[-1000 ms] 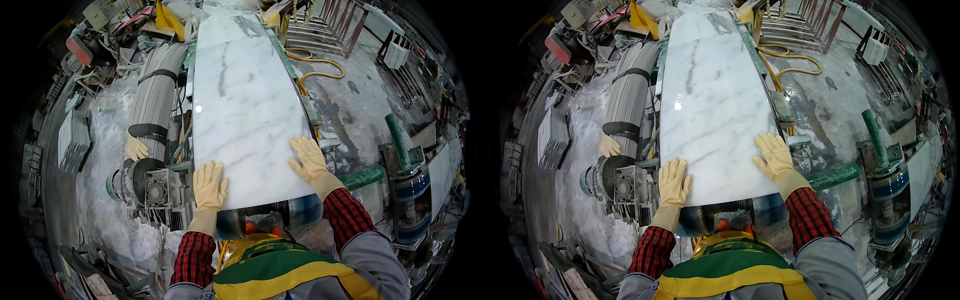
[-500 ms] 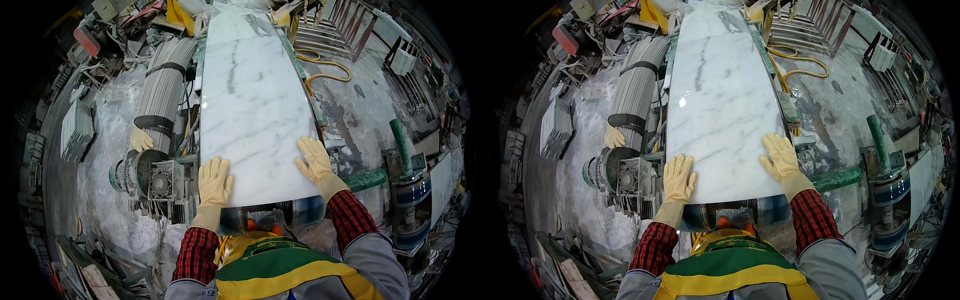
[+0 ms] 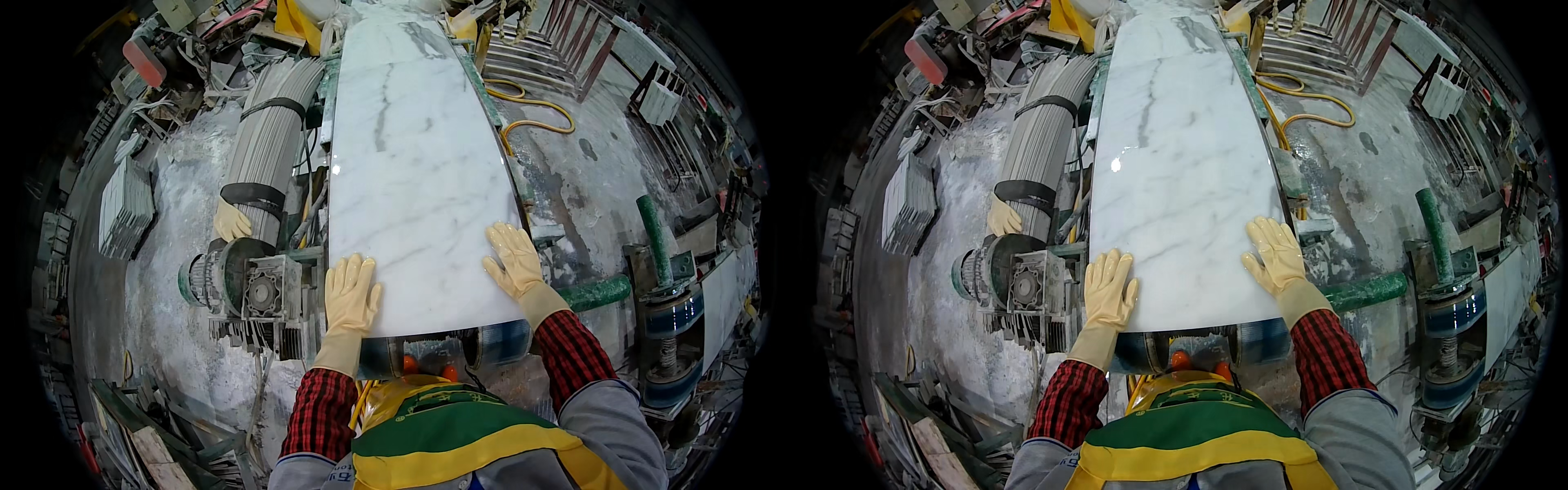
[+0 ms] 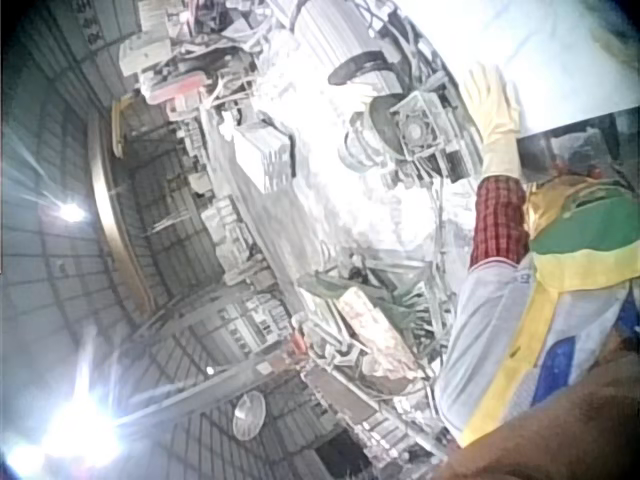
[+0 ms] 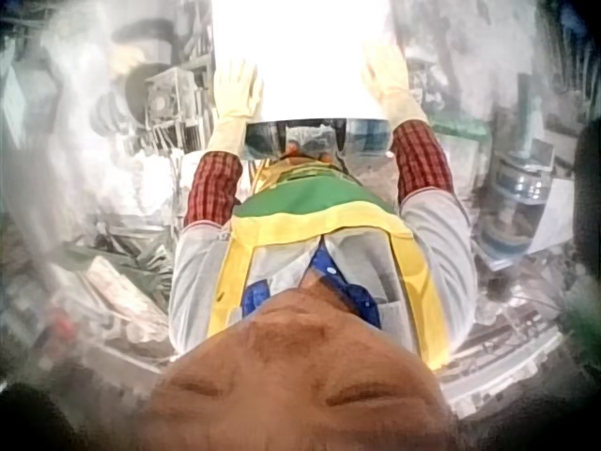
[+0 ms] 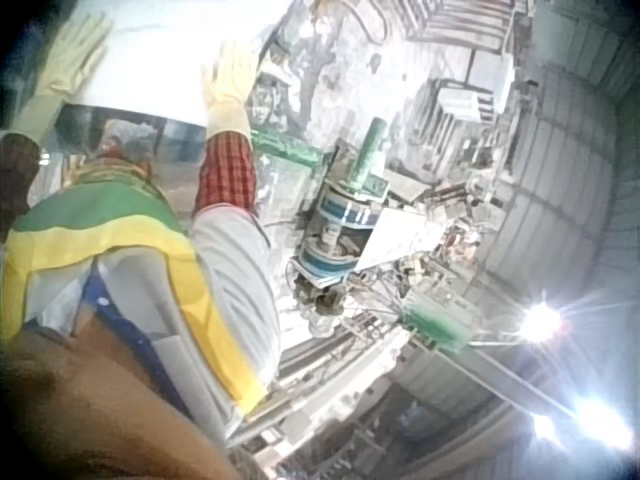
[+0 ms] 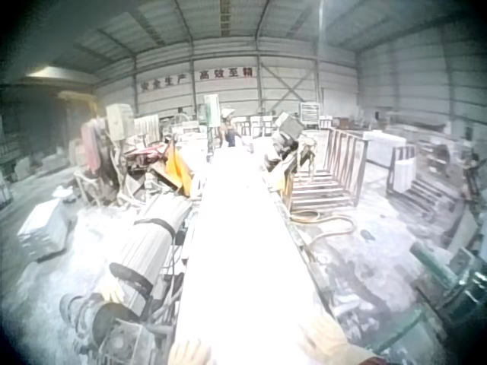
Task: The person repeatedly feeds large white marble-like slabs through a roller polishing machine. They guide each slab with gloved hands, flip it over, and return it to the rollers for further processing. The cycle repeats for multiple slabs throughout the clip.
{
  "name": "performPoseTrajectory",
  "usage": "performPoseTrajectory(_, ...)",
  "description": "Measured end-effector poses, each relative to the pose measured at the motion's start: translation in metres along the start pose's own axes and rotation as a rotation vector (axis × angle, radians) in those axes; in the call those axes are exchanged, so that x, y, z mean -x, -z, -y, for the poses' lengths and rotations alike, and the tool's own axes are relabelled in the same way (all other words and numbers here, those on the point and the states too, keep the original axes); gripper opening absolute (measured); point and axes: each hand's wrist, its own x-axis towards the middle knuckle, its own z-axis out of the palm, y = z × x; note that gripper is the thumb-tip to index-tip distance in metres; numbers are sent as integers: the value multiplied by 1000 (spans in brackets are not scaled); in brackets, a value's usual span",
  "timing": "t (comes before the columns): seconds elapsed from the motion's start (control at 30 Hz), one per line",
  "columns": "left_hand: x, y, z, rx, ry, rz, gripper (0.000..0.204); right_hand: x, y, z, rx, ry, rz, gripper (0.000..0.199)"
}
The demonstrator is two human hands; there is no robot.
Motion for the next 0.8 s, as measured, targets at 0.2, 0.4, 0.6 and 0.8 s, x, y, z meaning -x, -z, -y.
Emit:
performPoseTrajectory(0.2,7,-6,2,-3,17,-25,57,-2,8,8,-29,-80,99,67)
performPoseTrajectory(0.4,12,-8,-1,-40,84,13,58,6,0,3,-17,-46,48,66)
performPoseTrajectory(0.6,15,-5,-2,-5,87,27,60,10,-3,1,-16,0,16,66)
performPoseTrajectory(0.8,18,-2,-3,-7,86,26,58,11,2,7,-25,-52,35,64)
